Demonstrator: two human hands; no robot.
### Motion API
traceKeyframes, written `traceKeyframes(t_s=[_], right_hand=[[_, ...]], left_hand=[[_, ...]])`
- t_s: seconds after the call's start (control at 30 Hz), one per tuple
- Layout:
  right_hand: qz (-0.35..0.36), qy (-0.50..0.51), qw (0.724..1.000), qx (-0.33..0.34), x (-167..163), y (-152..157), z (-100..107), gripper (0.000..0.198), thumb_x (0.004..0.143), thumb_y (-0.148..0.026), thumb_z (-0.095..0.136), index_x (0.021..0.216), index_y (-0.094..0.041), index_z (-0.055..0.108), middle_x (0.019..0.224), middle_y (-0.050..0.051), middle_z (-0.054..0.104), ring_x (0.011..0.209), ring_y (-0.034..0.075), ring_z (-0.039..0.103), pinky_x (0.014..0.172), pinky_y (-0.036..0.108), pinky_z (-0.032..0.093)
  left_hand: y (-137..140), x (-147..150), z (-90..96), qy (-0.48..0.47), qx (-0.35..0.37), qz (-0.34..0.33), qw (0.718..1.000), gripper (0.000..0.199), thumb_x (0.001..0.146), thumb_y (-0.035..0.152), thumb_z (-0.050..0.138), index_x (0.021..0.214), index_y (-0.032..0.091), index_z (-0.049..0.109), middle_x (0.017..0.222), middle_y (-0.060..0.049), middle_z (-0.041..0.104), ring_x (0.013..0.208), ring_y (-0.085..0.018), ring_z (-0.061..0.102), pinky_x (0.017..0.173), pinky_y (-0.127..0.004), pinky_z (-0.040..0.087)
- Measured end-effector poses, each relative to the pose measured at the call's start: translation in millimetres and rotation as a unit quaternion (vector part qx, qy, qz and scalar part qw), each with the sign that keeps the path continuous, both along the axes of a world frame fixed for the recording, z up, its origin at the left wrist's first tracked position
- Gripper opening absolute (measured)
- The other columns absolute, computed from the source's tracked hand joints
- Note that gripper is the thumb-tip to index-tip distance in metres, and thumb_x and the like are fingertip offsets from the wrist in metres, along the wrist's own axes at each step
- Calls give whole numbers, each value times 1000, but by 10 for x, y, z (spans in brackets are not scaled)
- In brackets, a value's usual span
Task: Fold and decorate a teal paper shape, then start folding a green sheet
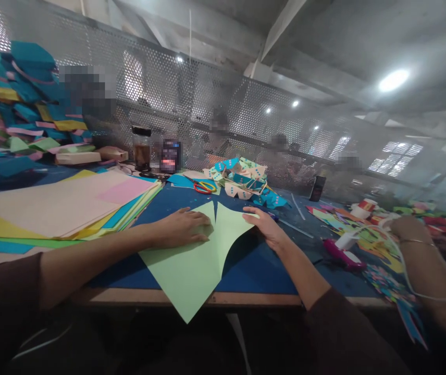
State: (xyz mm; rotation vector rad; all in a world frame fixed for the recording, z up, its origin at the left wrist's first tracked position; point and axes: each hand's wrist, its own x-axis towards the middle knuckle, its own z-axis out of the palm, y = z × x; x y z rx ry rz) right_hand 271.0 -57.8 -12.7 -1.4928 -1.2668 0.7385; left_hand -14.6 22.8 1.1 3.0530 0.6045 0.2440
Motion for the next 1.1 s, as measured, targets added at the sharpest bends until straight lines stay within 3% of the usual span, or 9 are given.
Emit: traceKeyframes(t_s=[0.2,0.4,0.53,0.67,0.73,0.93,1.1], right_hand=[[-1,-65,998,17,-68,20,32,33,71,-39,75,98,-21,76,109,3,73,110,27,63,103,39,41],[-80,-74,994,25,-66,109,-49,62,70,-39,75,128,-21,62,137,8,61,125,29,55,107,41,41],[-101,-51,994,-13,-39,99,-61,69,74,-45,73,135,-15,56,117,13,70,100,29,67,93,44,51],[-74,-32,997,-14,-33,29,-11,72,79,-41,69,145,-20,48,75,1,69,70,24,68,77,39,55],[-63,-30,998,-8,-39,5,11,76,78,-38,70,149,-24,45,65,-2,64,64,23,67,73,38,55],[-48,-36,998,26,-90,-27,46,83,81,-38,68,156,-27,35,61,-3,64,56,23,65,61,35,53],[-25,-95,993,58,-164,-75,86,75,87,-41,60,156,-26,37,62,0,68,57,24,67,64,38,55]], left_hand=[[42,-19,-8,-20,-4,-5,1000,43,98,50,55,136,28,55,144,-8,60,133,-28,54,118,-51,29],[52,-38,4,-26,-4,-8,1000,46,99,51,54,138,28,53,146,-9,58,134,-28,53,119,-51,27],[45,-29,-24,-27,3,-25,999,44,99,52,53,136,28,55,142,-9,61,131,-26,55,116,-49,31],[36,-25,-51,-30,10,-30,999,43,99,51,54,134,26,57,141,-10,61,132,-27,55,113,-46,35],[28,-28,-56,-29,10,-24,999,46,98,54,53,136,26,56,142,-10,61,132,-28,55,114,-46,35],[19,-33,-71,-22,6,-14,1000,55,97,62,48,139,26,53,145,-11,58,135,-28,52,114,-47,33],[32,-36,-84,-26,21,-29,999,58,98,64,45,140,26,53,147,-11,57,137,-29,50,113,-44,34]])
